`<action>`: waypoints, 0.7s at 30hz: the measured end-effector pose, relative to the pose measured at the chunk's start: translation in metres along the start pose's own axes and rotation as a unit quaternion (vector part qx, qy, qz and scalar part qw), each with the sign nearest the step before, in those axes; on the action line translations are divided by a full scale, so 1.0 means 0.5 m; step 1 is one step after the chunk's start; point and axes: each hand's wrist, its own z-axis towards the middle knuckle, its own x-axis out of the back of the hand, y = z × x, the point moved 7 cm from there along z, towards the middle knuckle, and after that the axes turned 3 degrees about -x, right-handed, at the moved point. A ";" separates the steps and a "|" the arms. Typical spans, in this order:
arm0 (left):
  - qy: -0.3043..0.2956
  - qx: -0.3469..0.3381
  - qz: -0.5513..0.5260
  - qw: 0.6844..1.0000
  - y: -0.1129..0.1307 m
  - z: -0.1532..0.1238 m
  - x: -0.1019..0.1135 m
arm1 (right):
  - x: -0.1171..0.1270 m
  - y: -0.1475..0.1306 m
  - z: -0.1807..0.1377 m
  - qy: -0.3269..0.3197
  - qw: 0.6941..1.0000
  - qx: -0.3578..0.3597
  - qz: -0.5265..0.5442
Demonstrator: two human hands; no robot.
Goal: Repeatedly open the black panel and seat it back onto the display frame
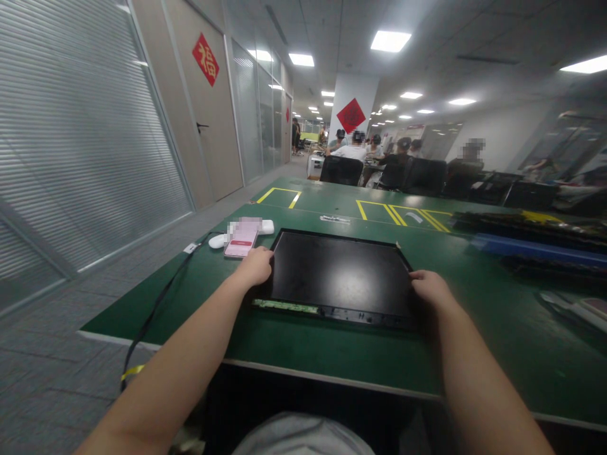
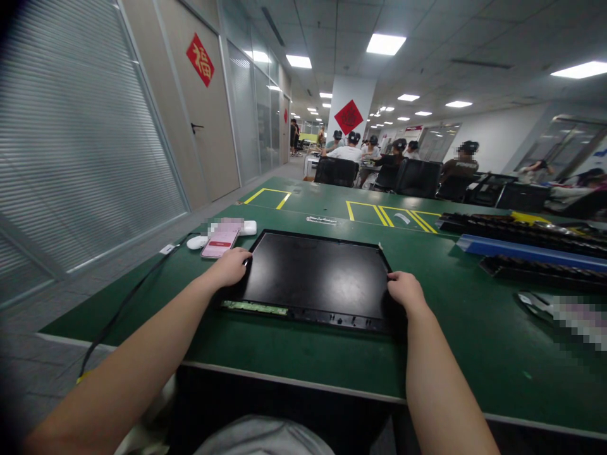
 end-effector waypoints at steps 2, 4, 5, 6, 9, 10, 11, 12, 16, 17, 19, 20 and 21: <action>-0.004 0.000 0.000 1.000 0.000 0.002 0.001 | -0.002 0.007 0.003 0.004 1.000 -0.005 0.021; -0.006 0.002 0.001 1.000 0.000 0.003 0.003 | -0.001 0.012 0.007 0.016 0.999 -0.006 0.037; -0.006 0.002 0.001 1.000 0.000 0.003 0.004 | -0.001 0.012 0.008 0.020 0.999 -0.003 0.043; -0.005 0.003 0.000 1.000 0.000 0.003 0.004 | -0.001 0.013 0.009 0.022 0.999 -0.001 0.049; -0.002 0.002 -0.006 1.000 0.001 0.004 0.006 | -0.004 0.015 0.011 0.014 0.998 -0.007 0.061; -0.002 0.003 -0.007 1.000 0.001 0.005 0.005 | -0.006 0.017 0.011 0.010 0.998 -0.013 0.065; -0.003 0.003 -0.007 1.000 0.001 0.005 0.005 | -0.008 0.020 0.011 0.008 0.998 -0.018 0.068; -0.005 0.002 -0.006 1.000 0.001 0.005 0.004 | -0.009 0.022 0.012 0.005 0.997 -0.022 0.070; -0.006 0.002 -0.006 1.000 0.001 0.005 0.004 | -0.009 0.024 0.013 0.014 0.997 -0.013 0.074; -0.006 0.002 -0.005 1.000 0.001 0.004 0.004 | -0.008 0.023 0.013 0.014 0.997 -0.011 0.072; -0.006 0.004 -0.004 1.000 0.000 0.004 0.005 | -0.005 0.020 0.012 0.011 0.998 -0.014 0.061; -0.007 0.004 -0.004 1.000 0.000 0.003 0.005 | -0.003 0.018 0.010 0.008 0.998 -0.018 0.053; -0.008 0.004 -0.004 1.000 0.000 0.003 0.005 | 0.000 0.016 0.009 0.009 0.999 -0.022 0.046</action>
